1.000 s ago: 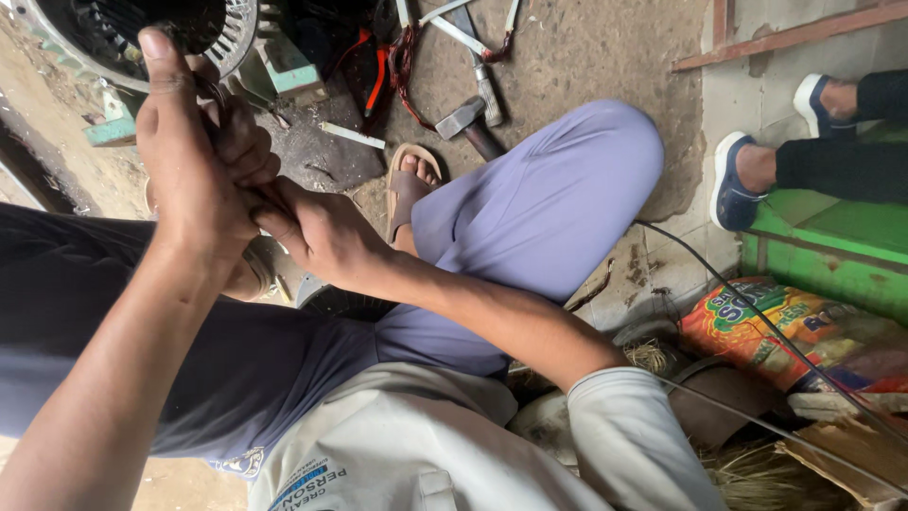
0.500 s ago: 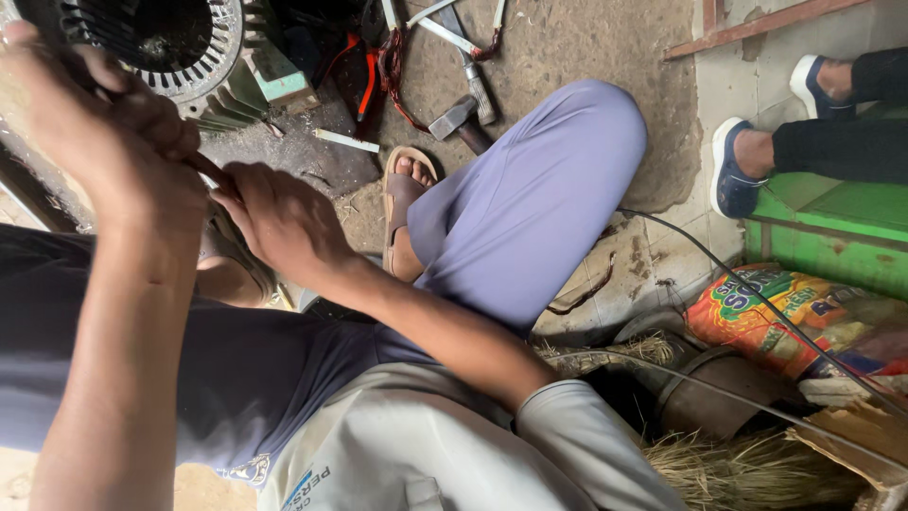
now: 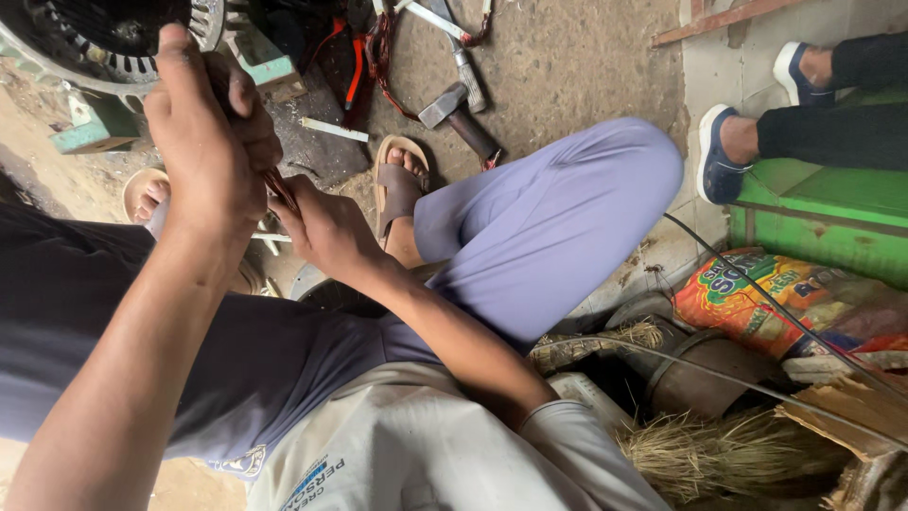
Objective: The person sits on the floor and repeatedly gathers, aligns, and separates bundles of copper wires. They handle the wires by hand, occasionally using a hammer to tap the bundle, and place the sorted wires into a nearby motor stator.
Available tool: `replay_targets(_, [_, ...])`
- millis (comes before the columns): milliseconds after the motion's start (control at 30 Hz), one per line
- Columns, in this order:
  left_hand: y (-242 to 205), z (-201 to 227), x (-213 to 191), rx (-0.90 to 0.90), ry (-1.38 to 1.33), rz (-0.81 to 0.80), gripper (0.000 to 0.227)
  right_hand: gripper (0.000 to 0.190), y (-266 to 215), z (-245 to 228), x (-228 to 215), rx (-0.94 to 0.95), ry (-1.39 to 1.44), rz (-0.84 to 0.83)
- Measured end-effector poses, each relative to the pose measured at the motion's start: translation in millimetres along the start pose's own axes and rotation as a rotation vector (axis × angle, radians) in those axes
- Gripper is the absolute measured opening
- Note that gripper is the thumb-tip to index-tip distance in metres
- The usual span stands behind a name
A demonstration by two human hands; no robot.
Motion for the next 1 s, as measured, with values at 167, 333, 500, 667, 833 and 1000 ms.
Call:
replay_targets(167, [6.4, -4.7, 5.8, 0.148, 0.223, -0.07, 0.061, 0.03, 4.2, 23.5, 15.7, 0.181, 0.015, -0.133])
replay_targets(333, [12.6, -0.2, 12.8, 0.315, 0.377, -0.08, 0.056, 0.056, 22.6, 89.8, 7.8, 0.085, 0.363, -0.526])
replay_targets(500, [-8.4, 13.4, 18.3, 0.465, 0.521, -0.093, 0.043, 0.034, 69.2, 243.6, -10.6, 0.407, -0.381, 0.225])
replay_targets(667, [-29.5, 18.1, 30.5, 0.677, 1.011, -0.13, 0.019, 0.042, 65.4, 313.7, -2.3, 0.299, -0.906, -0.038])
replay_targets(833, [-32.5, 15.5, 21.9, 0.794, 1.324, -0.099, 0.022, 0.032, 66.0, 322.6, -4.5, 0.458, -0.937, -0.102])
replay_targets(1000, [-30.9, -0.6, 5.3, 0.792, 1.515, -0.154, 0.027, 0.04, 75.8, 309.0, -9.8, 0.534, -0.723, -0.171])
Point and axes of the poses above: each hand's wrist, its own y-axis towards the middle knuckle, its own x-axis out of the palm, z = x × y, the point moved 3 cm from there along y, towards the middle knuckle, and after that the axes turned 13 degrees about z, right-handed, at the moved point
